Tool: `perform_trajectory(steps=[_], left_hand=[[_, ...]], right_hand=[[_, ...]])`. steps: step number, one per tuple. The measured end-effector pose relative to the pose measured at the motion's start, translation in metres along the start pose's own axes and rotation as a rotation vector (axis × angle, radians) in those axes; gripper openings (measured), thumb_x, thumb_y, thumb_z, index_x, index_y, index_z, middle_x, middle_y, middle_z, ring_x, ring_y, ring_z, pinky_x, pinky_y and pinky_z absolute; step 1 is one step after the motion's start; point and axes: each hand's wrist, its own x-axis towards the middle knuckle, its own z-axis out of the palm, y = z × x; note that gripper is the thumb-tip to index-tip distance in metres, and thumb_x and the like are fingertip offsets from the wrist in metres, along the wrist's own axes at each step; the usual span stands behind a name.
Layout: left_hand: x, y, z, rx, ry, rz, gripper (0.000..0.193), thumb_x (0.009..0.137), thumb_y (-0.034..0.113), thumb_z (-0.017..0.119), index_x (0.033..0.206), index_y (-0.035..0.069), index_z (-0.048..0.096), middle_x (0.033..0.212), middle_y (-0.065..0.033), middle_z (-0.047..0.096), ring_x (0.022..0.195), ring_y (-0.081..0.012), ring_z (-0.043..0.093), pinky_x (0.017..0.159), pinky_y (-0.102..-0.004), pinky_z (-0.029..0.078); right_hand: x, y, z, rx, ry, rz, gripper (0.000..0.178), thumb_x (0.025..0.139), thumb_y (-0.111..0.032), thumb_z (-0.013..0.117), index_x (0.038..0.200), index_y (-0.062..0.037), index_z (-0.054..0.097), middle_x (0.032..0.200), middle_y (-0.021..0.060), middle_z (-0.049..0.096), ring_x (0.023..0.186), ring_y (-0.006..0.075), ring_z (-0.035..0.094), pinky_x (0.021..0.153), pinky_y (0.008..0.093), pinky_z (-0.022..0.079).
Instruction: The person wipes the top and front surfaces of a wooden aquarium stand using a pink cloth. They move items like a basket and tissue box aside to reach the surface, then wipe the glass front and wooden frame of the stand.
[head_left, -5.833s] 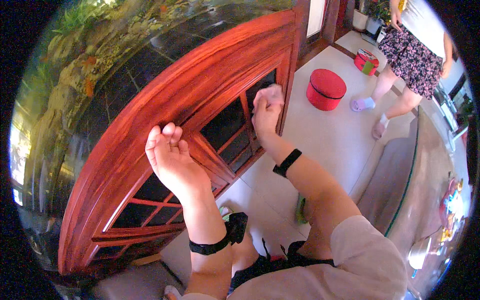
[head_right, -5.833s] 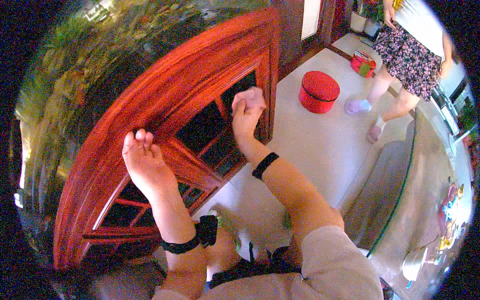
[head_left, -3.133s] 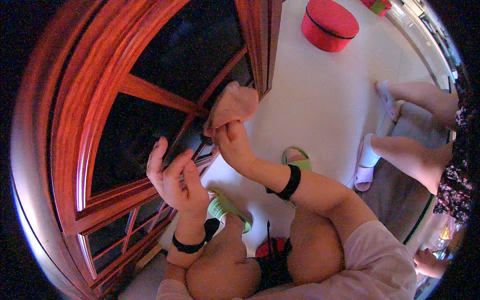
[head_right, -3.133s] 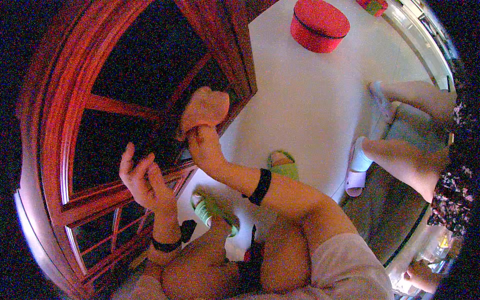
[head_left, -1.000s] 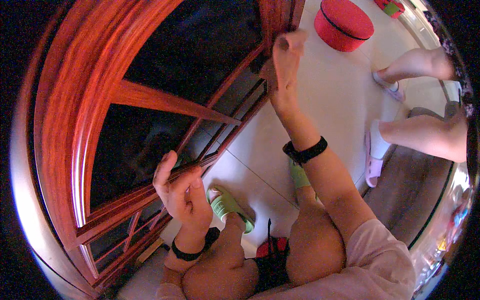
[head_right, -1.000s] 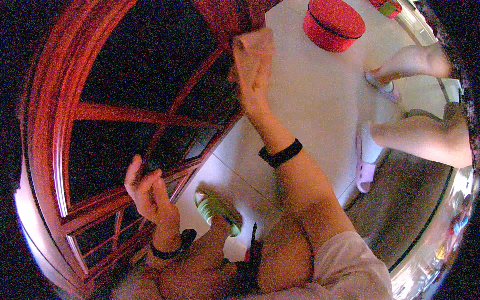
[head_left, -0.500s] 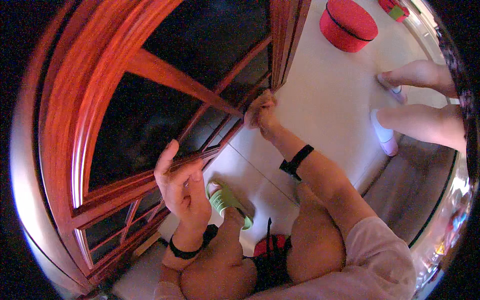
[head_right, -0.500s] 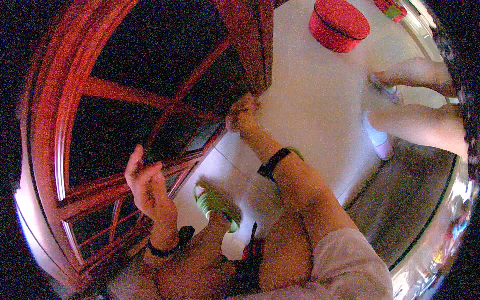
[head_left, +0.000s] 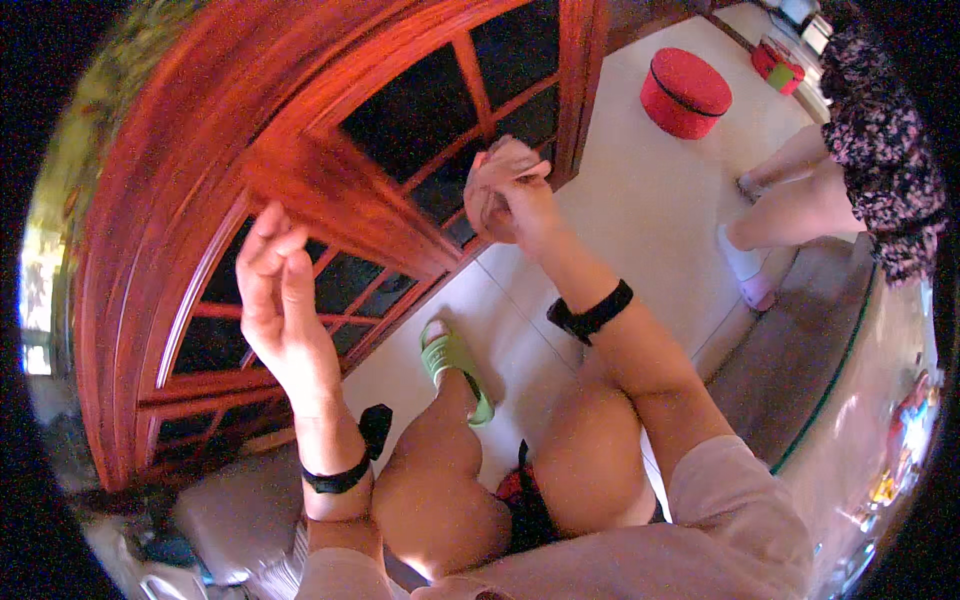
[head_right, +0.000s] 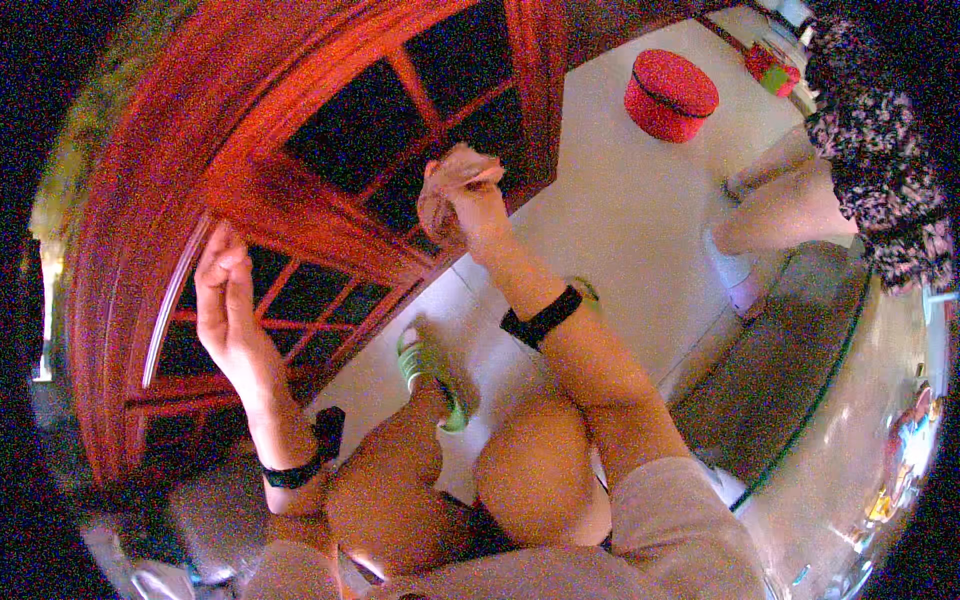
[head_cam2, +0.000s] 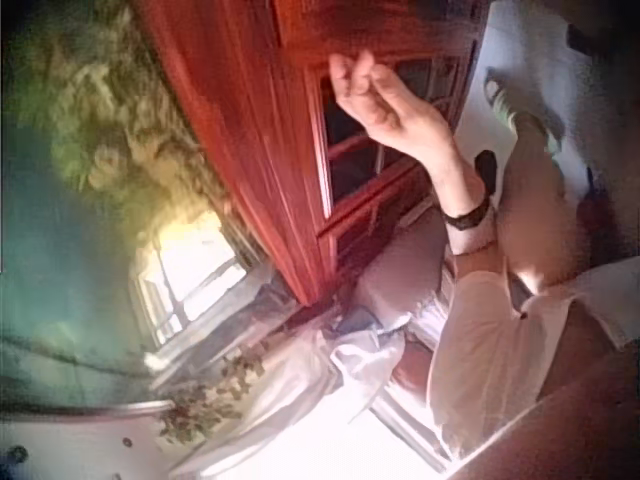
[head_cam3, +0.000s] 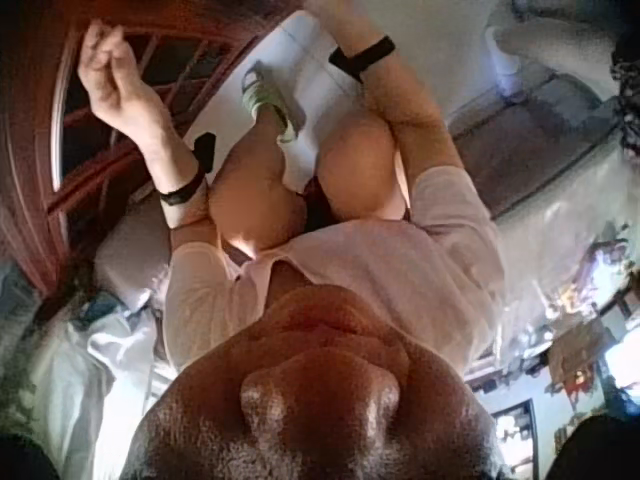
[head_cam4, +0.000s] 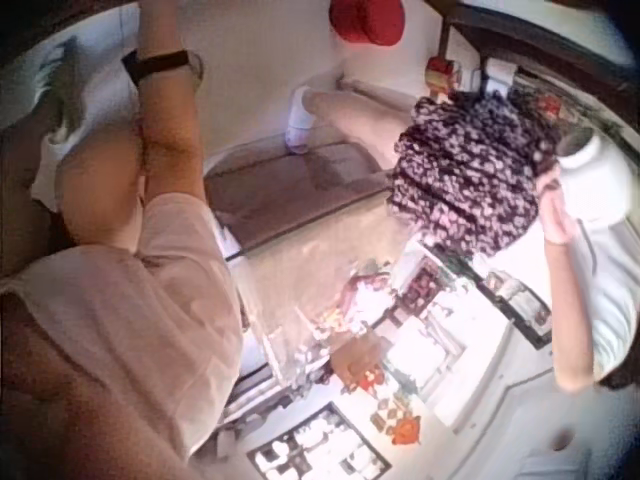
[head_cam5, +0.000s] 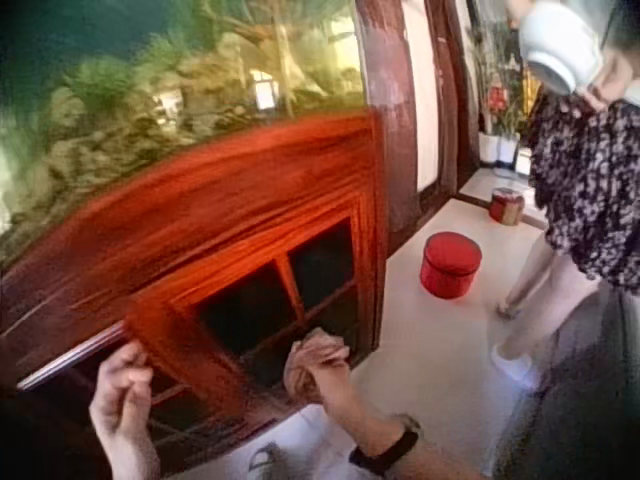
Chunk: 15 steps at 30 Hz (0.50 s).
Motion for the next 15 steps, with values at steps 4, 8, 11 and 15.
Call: perform_trajectory(steps=[4,8,11,15], left_hand=[[-0.012,0.059,-0.051,0.039,0.009,0.16,0.015,0.096,0.003,0.058,0.107,0.002,0.068,0.133,-0.0161,0.057,0.128,-0.0247,0.051,0.111,-0.0393,0.036],[-0.036,0.101,-0.096,0.026,0.132,0.312,0.015,0.095,0.003,0.059,0.106,0.001,0.069,0.132,-0.0159,0.059,0.124,-0.0232,0.054,0.108,-0.036,0.039],[-0.056,0.118,-0.125,-0.177,0.229,0.438,0.015,0.095,0.004,0.06,0.107,0.002,0.07,0.128,-0.015,0.062,0.121,-0.0209,0.056,0.106,-0.0329,0.041],[-0.056,0.138,-0.135,-0.261,0.335,0.516,0.018,0.096,0.003,0.055,0.108,-0.002,0.067,0.129,-0.0216,0.062,0.122,-0.0277,0.058,0.104,-0.0375,0.046]], right_hand=[[-0.053,-0.047,0.049,0.177,0.012,0.085,0.034,0.085,-0.002,0.067,0.115,-0.0118,0.053,0.105,-0.0004,0.06,0.096,0.0111,0.06,0.071,0.0269,0.049],[-0.054,-0.059,0.072,0.088,-0.25,-0.099,0.033,0.079,0.01,0.054,0.106,-0.0089,0.056,0.108,0.0059,0.059,0.095,0.0148,0.058,0.066,0.0261,0.049],[-0.074,-0.069,0.11,0.02,-0.166,-0.183,0.038,0.076,0.012,0.054,0.11,-0.0059,0.057,0.11,0.0074,0.059,0.094,0.0186,0.059,0.073,0.0285,0.052],[-0.088,-0.082,0.156,0.023,-0.003,-0.269,0.03,0.084,0.011,0.055,0.112,0.0006,0.057,0.114,0.0096,0.06,0.097,0.019,0.061,0.077,0.0322,0.056]])
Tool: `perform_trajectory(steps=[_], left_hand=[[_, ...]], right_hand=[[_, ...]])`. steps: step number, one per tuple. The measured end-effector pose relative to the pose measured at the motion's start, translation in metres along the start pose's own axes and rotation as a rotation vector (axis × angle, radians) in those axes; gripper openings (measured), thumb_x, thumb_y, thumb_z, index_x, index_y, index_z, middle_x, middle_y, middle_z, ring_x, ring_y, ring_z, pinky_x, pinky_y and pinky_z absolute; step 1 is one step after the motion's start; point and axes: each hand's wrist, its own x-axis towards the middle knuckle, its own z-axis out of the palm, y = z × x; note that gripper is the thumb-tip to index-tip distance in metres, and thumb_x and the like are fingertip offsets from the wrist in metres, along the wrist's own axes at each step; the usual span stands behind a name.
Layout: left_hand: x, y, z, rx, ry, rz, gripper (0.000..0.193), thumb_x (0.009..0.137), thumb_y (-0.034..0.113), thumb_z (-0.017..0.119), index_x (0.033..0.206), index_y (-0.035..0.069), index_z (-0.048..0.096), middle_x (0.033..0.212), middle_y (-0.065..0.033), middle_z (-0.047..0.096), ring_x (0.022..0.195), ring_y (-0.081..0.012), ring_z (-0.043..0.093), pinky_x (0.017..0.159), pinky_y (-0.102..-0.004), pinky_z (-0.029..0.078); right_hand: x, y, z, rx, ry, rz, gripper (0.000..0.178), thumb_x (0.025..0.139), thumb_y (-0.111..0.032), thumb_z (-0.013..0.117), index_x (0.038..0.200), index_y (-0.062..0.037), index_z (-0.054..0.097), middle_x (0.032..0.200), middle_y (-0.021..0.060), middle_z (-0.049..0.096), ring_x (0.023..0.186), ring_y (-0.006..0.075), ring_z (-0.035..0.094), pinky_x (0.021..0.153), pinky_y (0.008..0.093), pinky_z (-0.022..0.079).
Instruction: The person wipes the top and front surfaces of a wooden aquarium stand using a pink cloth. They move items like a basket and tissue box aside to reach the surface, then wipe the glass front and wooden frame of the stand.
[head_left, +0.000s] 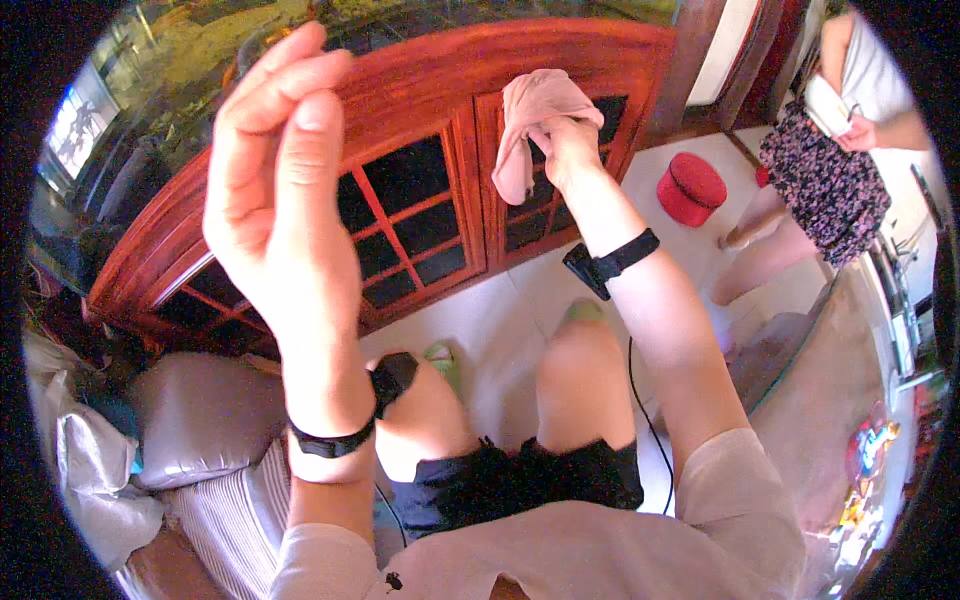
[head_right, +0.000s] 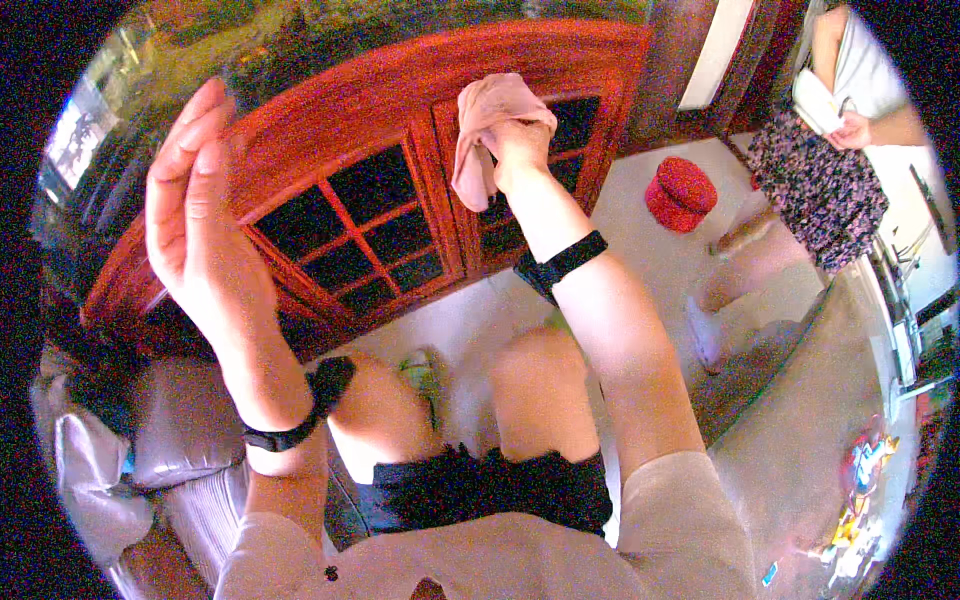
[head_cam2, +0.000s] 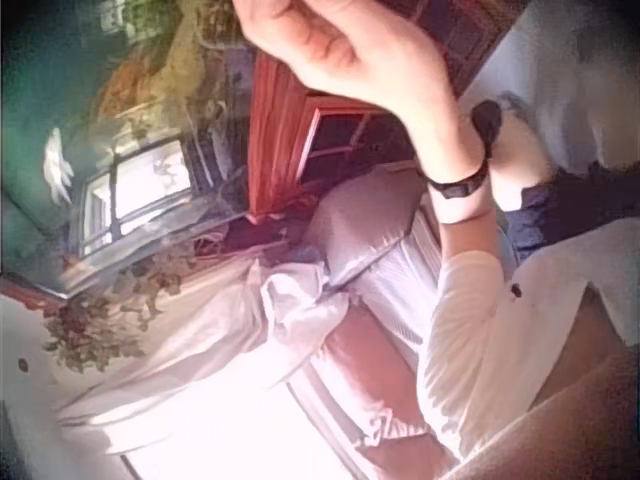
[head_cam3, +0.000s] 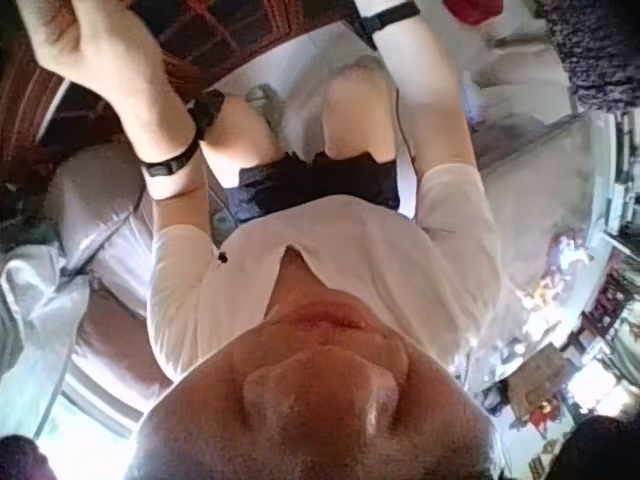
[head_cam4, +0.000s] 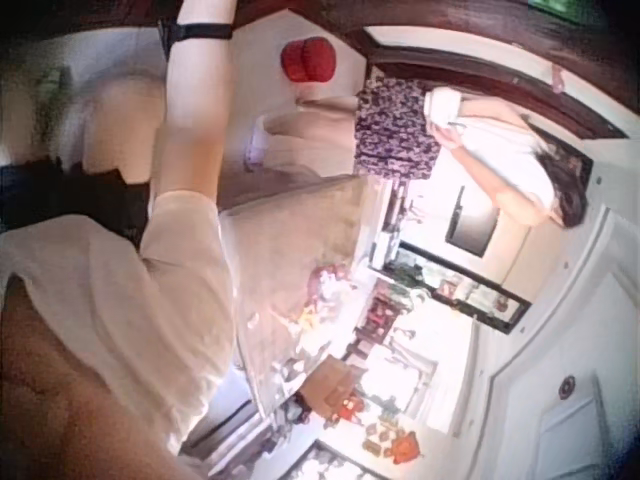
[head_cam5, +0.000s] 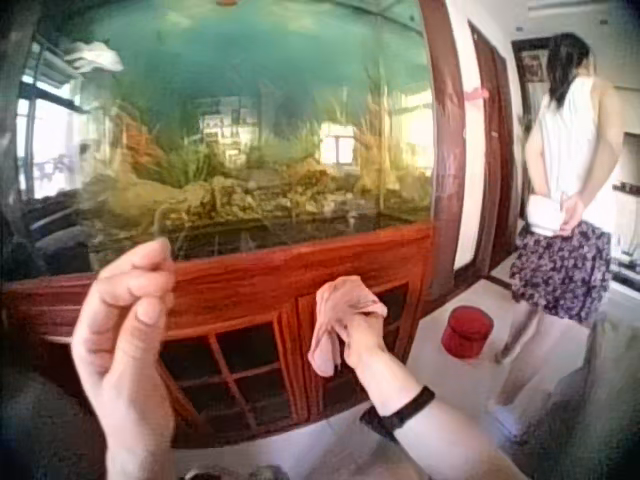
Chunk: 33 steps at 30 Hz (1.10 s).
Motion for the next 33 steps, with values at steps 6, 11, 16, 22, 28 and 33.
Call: perform_trajectory(steps=[6,11,16,22,28,33], left_hand=[[-0.02,-0.031,0.003,-0.237,0.182,-0.25,0.017,0.096,0.007,0.06,0.109,0.001,0.069,0.122,-0.0127,0.066,0.113,-0.0175,0.061,0.099,-0.0299,0.046],[-0.035,-0.075,-0.013,-0.285,0.259,-0.475,0.017,0.096,0.006,0.061,0.11,-0.001,0.067,0.118,-0.0113,0.068,0.112,-0.016,0.06,0.103,-0.029,0.043],[-0.049,-0.108,-0.028,-0.246,0.348,-0.669,0.017,0.096,0.008,0.061,0.11,0.001,0.068,0.111,-0.0067,0.069,0.105,-0.0123,0.062,0.097,-0.0248,0.045],[-0.045,-0.135,-0.011,-0.255,0.352,-0.771,0.016,0.096,0.011,0.062,0.109,0.004,0.069,0.106,-0.0027,0.07,0.098,-0.0081,0.061,0.085,-0.0213,0.044],[-0.047,-0.161,0.006,-0.278,0.329,-0.872,0.015,0.095,0.013,0.063,0.108,0.006,0.07,0.102,-0.0002,0.069,0.093,-0.0058,0.058,0.082,-0.0208,0.041],[-0.054,-0.166,0.029,-0.328,0.245,-0.913,0.014,0.097,0.01,0.061,0.107,0.005,0.07,0.099,0.0022,0.066,0.089,-0.004,0.053,0.081,-0.02,0.041]], right_hand=[[-0.002,0.047,0.031,-0.034,-0.016,-0.306,0.022,0.087,0.008,0.056,0.106,-0.0031,0.057,0.104,0.005,0.06,0.088,0.0163,0.061,0.069,0.0306,0.052],[0.026,0.122,0.011,0.579,-0.347,-0.025,0.01,0.098,-0.028,0.046,0.1,-0.019,0.048,0.075,-0.0027,0.047,0.055,0.0149,0.046,0.045,0.0303,0.036],[0.003,0.21,-0.024,0.428,0.01,-0.045,0.027,0.107,-0.042,0.038,0.1,-0.0186,0.05,0.07,-0.0048,0.041,0.053,0.0107,0.04,0.044,0.0287,0.032],[0.036,0.274,-0.087,0.534,0.179,-0.029,0.023,0.103,-0.024,0.045,0.117,-0.0097,0.056,0.091,0.001,0.057,0.084,0.0168,0.056,0.067,0.0341,0.048],[0.026,0.199,0.005,0.173,0.164,-0.267,0.037,0.101,-0.017,0.045,0.137,-0.0098,0.049,0.123,0.0073,0.056,0.107,0.0192,0.058,0.089,0.0397,0.051],[0.045,0.226,-0.032,0.637,-0.054,-0.25,0.034,0.102,-0.016,0.043,0.135,-0.0109,0.049,0.129,0.007,0.054,0.111,0.0143,0.057,0.092,0.0342,0.05]])
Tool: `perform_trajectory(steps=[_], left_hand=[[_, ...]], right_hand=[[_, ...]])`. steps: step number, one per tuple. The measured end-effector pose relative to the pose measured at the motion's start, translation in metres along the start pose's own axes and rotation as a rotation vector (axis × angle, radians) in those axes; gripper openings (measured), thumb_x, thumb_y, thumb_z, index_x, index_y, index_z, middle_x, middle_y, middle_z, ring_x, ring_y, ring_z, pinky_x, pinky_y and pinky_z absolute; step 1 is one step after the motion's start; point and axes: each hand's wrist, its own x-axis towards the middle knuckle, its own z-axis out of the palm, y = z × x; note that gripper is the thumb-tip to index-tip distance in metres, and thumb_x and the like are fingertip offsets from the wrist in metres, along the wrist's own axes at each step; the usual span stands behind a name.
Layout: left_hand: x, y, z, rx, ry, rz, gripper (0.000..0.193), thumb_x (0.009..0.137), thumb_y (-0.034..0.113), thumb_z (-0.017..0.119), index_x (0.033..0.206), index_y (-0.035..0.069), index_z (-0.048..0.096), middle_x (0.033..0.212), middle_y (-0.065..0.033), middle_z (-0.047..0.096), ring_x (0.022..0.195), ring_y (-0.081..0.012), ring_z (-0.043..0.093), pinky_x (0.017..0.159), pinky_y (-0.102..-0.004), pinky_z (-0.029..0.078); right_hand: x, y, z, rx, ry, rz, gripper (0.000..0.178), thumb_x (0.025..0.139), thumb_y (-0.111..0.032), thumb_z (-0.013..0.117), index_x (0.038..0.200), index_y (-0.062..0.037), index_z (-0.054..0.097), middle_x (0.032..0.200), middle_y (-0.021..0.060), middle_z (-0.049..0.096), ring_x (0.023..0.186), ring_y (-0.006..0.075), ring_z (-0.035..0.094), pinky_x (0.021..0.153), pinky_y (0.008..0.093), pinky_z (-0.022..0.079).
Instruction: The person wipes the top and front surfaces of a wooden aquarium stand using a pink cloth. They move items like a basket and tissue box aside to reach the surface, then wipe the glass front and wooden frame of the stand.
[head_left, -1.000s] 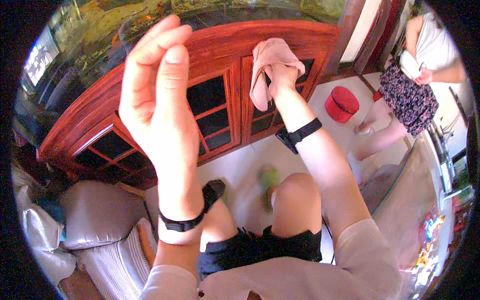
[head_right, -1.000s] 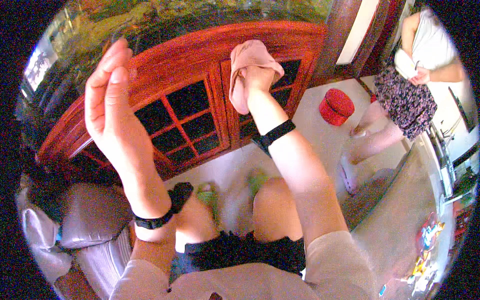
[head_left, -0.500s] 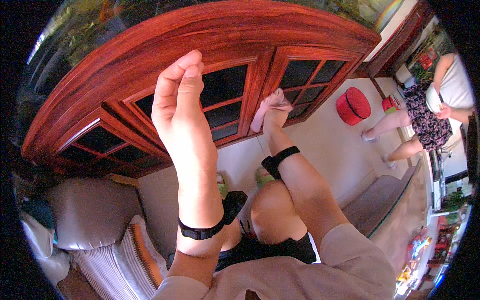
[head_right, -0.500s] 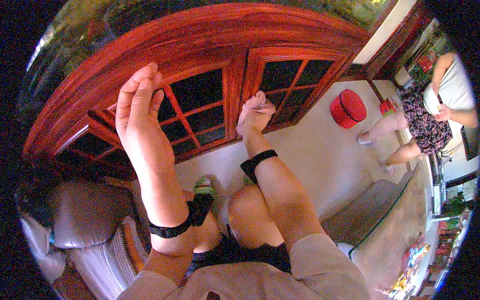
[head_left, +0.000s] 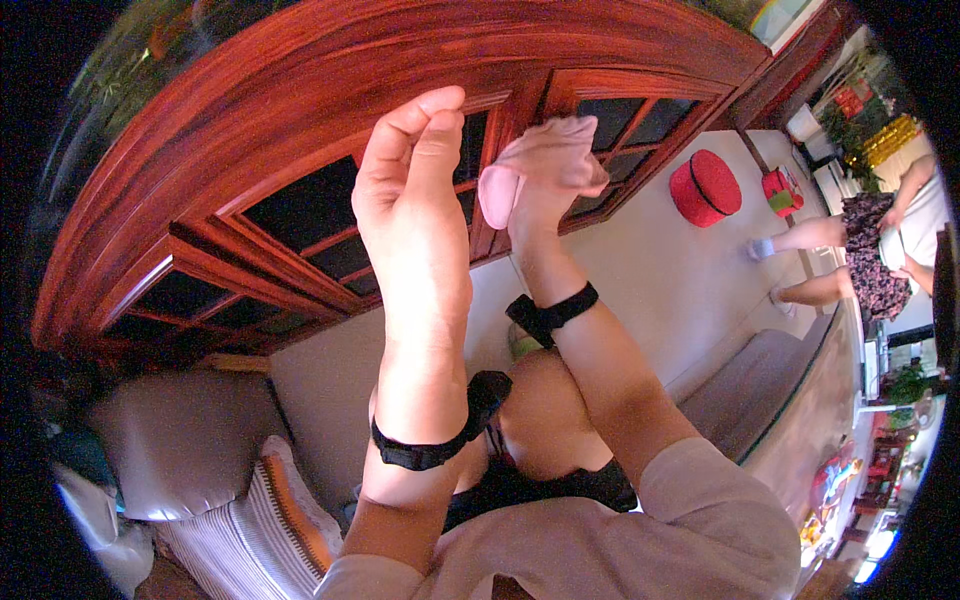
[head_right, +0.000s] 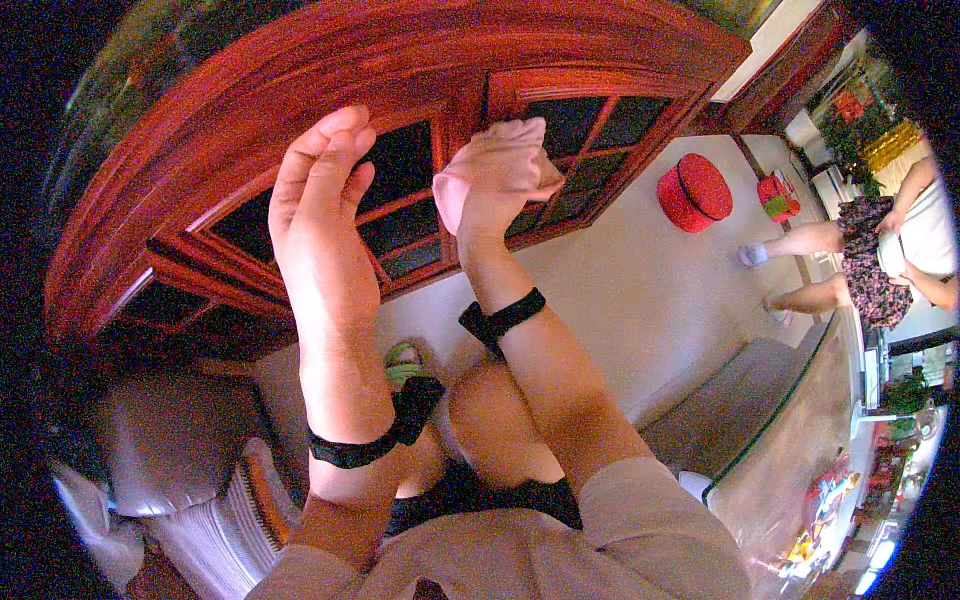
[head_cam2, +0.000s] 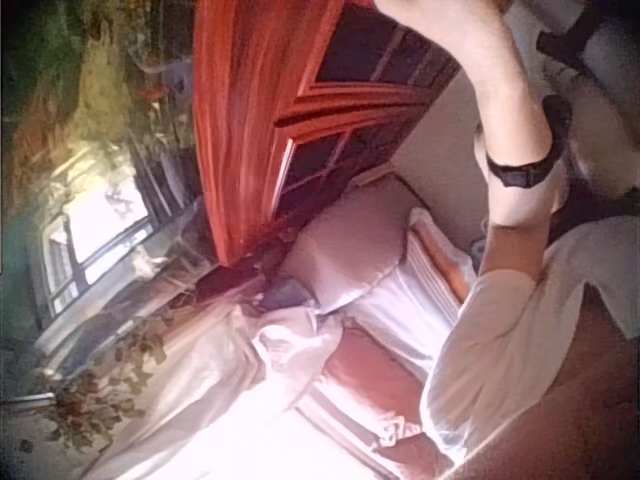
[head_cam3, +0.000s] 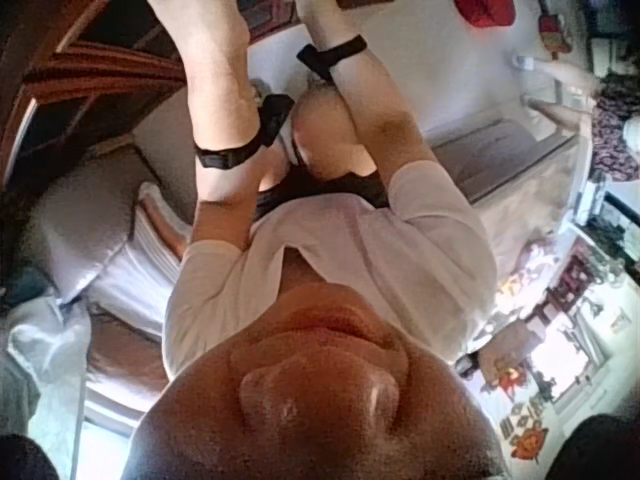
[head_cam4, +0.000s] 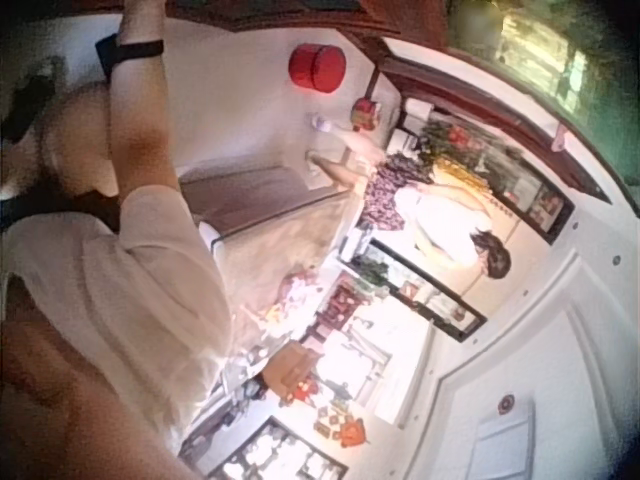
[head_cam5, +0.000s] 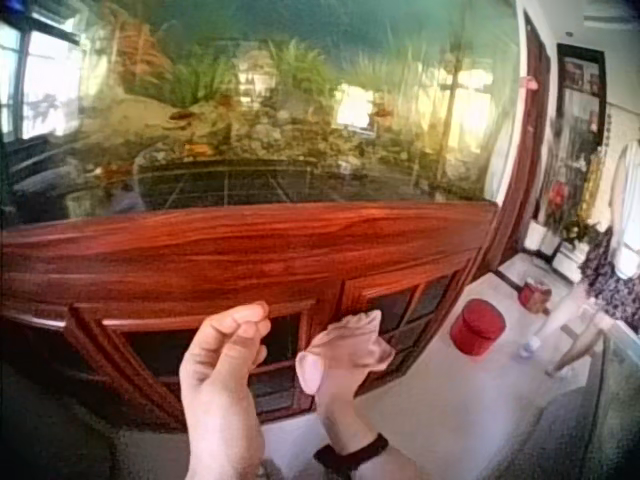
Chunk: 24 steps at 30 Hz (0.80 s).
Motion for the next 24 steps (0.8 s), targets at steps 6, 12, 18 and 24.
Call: perform_trajectory(steps=[6,12,18,24], left_hand=[[-0.003,0.001,-0.006,-0.008,-0.004,0.014,0.014,0.097,0.009,0.061,0.107,0.004,0.069,0.102,0.0011,0.066,0.095,-0.0057,0.055,0.088,-0.0208,0.042],[-0.003,0.006,-0.016,0.078,0.03,0.041,0.016,0.097,0.011,0.06,0.109,0.004,0.069,0.105,-0.0012,0.067,0.097,-0.0084,0.058,0.088,-0.0226,0.043],[-0.003,-0.005,-0.017,0.134,-0.013,0.032,0.02,0.097,0.014,0.058,0.112,0.004,0.068,0.114,-0.0062,0.069,0.105,-0.0145,0.063,0.089,-0.0271,0.046],[-0.004,-0.003,-0.012,0.13,-0.031,0.015,0.02,0.097,0.014,0.058,0.111,0.004,0.068,0.113,-0.0062,0.069,0.105,-0.0145,0.063,0.089,-0.0268,0.046]], right_hand=[[0.004,0.022,-0.02,2.134,0.033,-0.042,0.046,0.1,-0.025,0.048,0.143,-0.0068,0.045,0.144,0.0172,0.047,0.132,0.0272,0.045,0.11,0.0384,0.037],[-0.021,0.033,-0.117,3.565,0.577,-0.575,0.057,0.082,-0.035,0.068,0.131,-0.0072,0.057,0.133,0.0177,0.058,0.126,0.0286,0.054,0.106,0.0383,0.043],[-0.031,0.045,-0.251,4.214,0.74,-0.693,0.038,0.078,-0.029,0.074,0.112,-0.0116,0.069,0.116,0.015,0.066,0.11,0.0268,0.063,0.092,0.0382,0.052],[-0.031,-0.023,-0.061,4.252,0.727,0.154,0.017,0.076,-0.025,0.076,0.084,-0.0105,0.073,0.09,0.0117,0.072,0.083,0.0303,0.07,0.074,0.0408,0.057]])
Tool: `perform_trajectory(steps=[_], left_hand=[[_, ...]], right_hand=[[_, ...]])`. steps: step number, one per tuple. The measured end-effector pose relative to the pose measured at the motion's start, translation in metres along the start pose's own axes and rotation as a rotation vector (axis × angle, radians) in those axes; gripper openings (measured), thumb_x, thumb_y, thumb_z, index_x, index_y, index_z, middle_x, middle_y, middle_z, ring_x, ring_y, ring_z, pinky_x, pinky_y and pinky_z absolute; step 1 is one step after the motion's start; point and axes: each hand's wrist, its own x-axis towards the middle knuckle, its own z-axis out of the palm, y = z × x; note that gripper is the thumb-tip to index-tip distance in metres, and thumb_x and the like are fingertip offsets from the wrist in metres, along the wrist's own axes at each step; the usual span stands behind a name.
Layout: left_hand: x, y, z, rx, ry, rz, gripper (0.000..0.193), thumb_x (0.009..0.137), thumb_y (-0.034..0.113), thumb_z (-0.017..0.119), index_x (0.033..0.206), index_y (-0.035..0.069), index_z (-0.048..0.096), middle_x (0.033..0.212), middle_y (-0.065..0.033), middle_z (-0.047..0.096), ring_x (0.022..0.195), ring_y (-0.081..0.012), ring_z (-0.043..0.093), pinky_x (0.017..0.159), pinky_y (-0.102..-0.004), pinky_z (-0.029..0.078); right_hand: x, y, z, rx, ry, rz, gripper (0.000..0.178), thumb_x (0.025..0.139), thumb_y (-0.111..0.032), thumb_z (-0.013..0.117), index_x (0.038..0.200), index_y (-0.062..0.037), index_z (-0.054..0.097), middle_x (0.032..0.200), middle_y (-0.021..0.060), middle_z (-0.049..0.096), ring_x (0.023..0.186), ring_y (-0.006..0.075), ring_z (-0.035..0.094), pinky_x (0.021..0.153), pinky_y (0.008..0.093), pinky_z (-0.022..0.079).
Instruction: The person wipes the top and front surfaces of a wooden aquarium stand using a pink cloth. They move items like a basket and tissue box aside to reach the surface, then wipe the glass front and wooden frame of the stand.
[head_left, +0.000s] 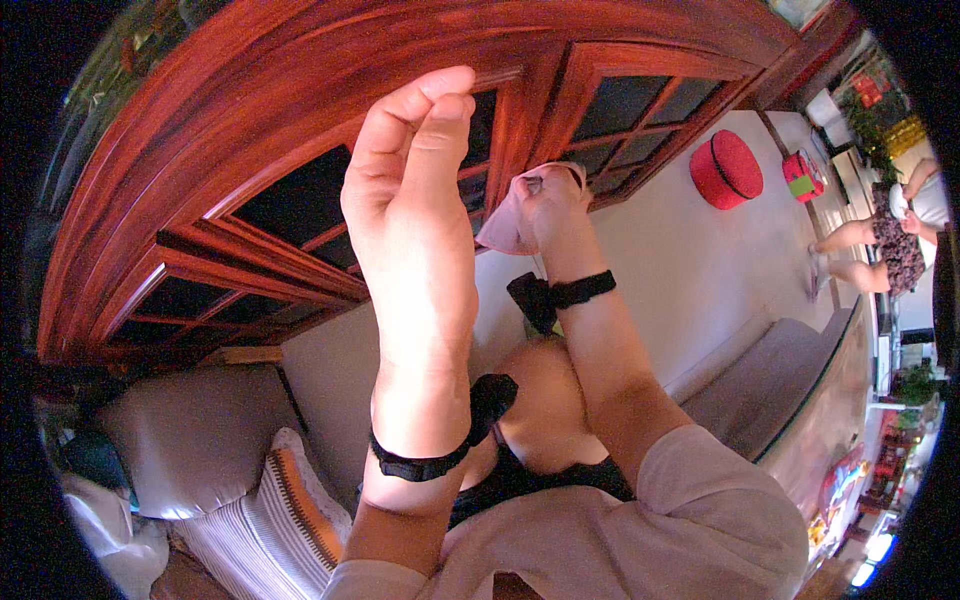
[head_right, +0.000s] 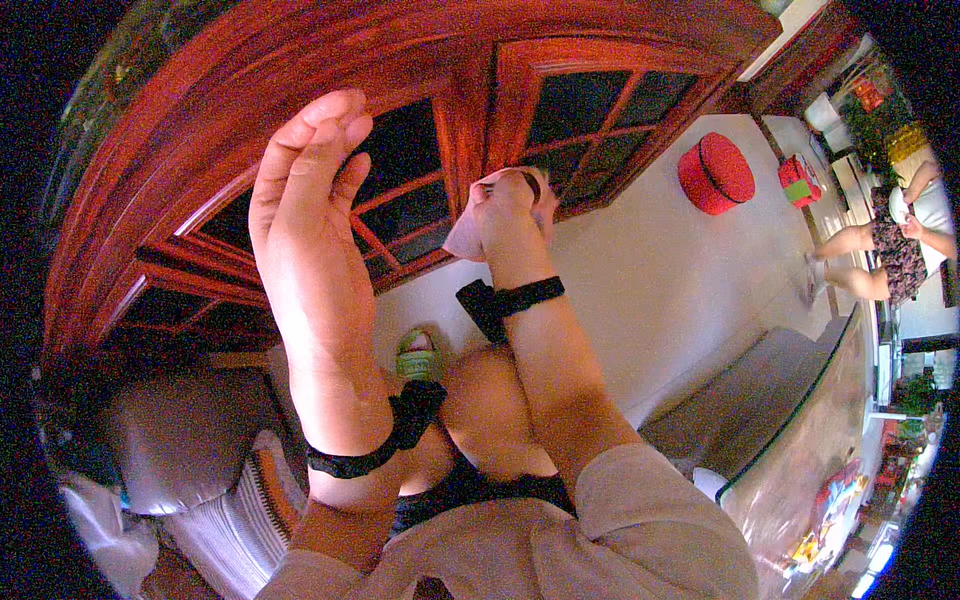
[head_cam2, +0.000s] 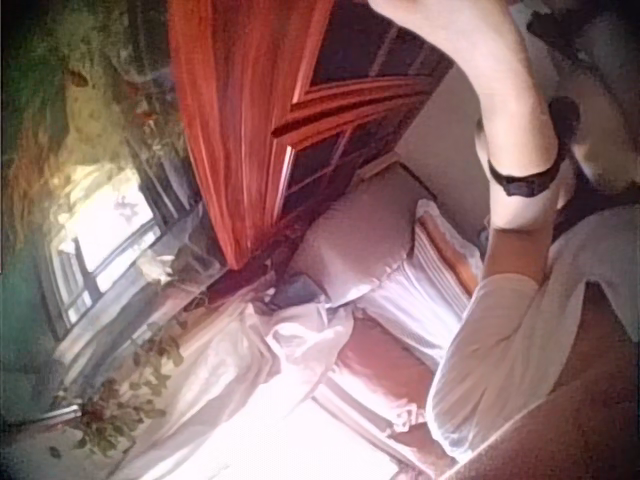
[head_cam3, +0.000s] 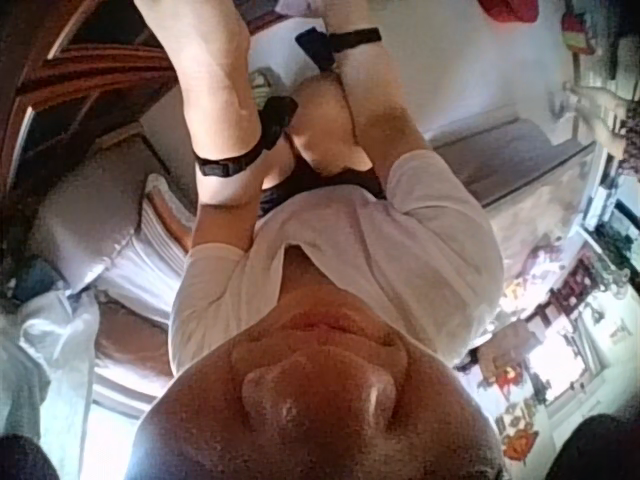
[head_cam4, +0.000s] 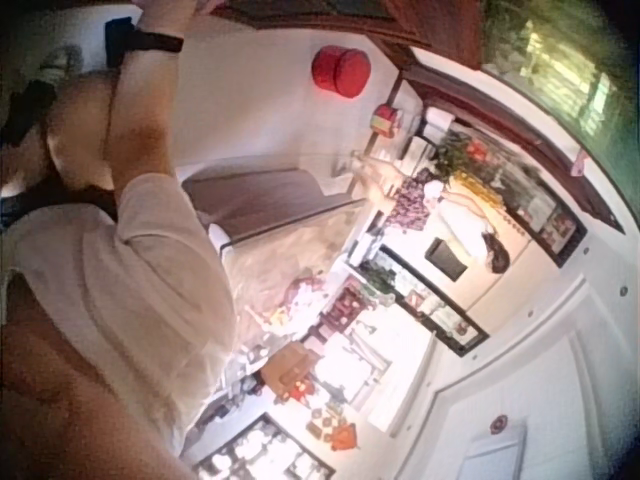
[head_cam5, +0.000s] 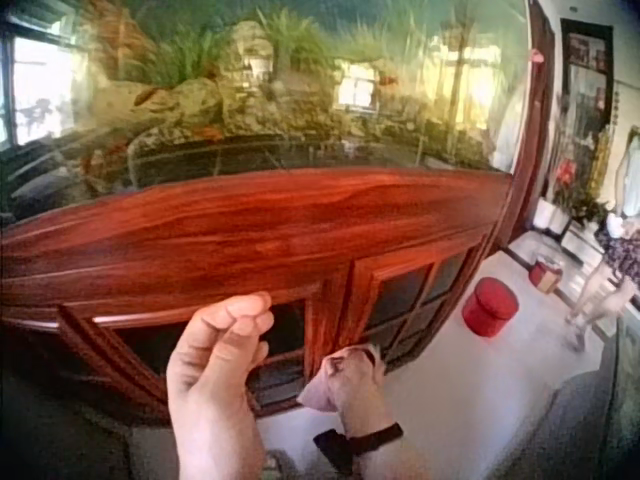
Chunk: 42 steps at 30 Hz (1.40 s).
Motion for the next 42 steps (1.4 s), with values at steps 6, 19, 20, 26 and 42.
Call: perform_trajectory(steps=[6,19,20,26,42], left_hand=[[0.002,-0.004,0.01,-0.08,-0.032,-0.035,0.016,0.098,0.012,0.061,0.108,0.004,0.069,0.098,0.0021,0.066,0.091,-0.0045,0.055,0.085,-0.0197,0.042],[0.014,-0.023,0.014,0.019,-0.043,-0.086,0.02,0.097,0.012,0.057,0.111,0.004,0.068,0.113,-0.0078,0.069,0.103,-0.0145,0.064,0.088,-0.0267,0.047],[0.016,-0.024,0.014,0.026,-0.031,-0.092,0.019,0.097,0.012,0.057,0.111,0.004,0.068,0.113,-0.0077,0.07,0.103,-0.0146,0.064,0.088,-0.0268,0.047],[0.031,-0.04,0.011,0.022,-0.012,-0.121,0.017,0.097,0.013,0.059,0.11,0.008,0.069,0.116,-0.0058,0.069,0.104,-0.0136,0.064,0.089,-0.0278,0.046],[0.043,-0.028,-0.01,0.08,0.04,-0.132,0.018,0.097,0.012,0.058,0.111,0.006,0.068,0.115,-0.0063,0.069,0.104,-0.0143,0.063,0.089,-0.0271,0.045]], right_hand=[[0.0,0.132,0.077,-0.077,-0.449,0.038,0.029,0.071,-0.037,0.082,0.082,-0.0114,0.076,0.085,0.0099,0.074,0.083,0.0284,0.071,0.075,0.0396,0.058],[-0.011,0.12,0.101,0.04,-0.541,0.461,0.033,0.079,-0.038,0.069,0.092,-0.0082,0.069,0.096,0.0112,0.069,0.09,0.0293,0.066,0.085,0.0418,0.053],[-0.015,0.116,0.099,0.184,-0.532,0.548,0.033,0.08,-0.039,0.066,0.094,-0.0083,0.068,0.097,0.0112,0.068,0.092,0.0295,0.064,0.087,0.0426,0.052],[-0.003,0.102,0.089,1.197,-0.018,1.441,0.038,0.088,-0.041,0.049,0.105,-0.0088,0.06,0.106,0.011,0.061,0.104,0.0308,0.056,0.099,0.0471,0.043],[0.007,0.14,0.097,1.176,0.054,1.415,0.046,0.095,-0.062,0.036,0.099,-0.0191,0.053,0.103,0.0009,0.056,0.083,0.0193,0.045,0.057,0.0314,0.038]])
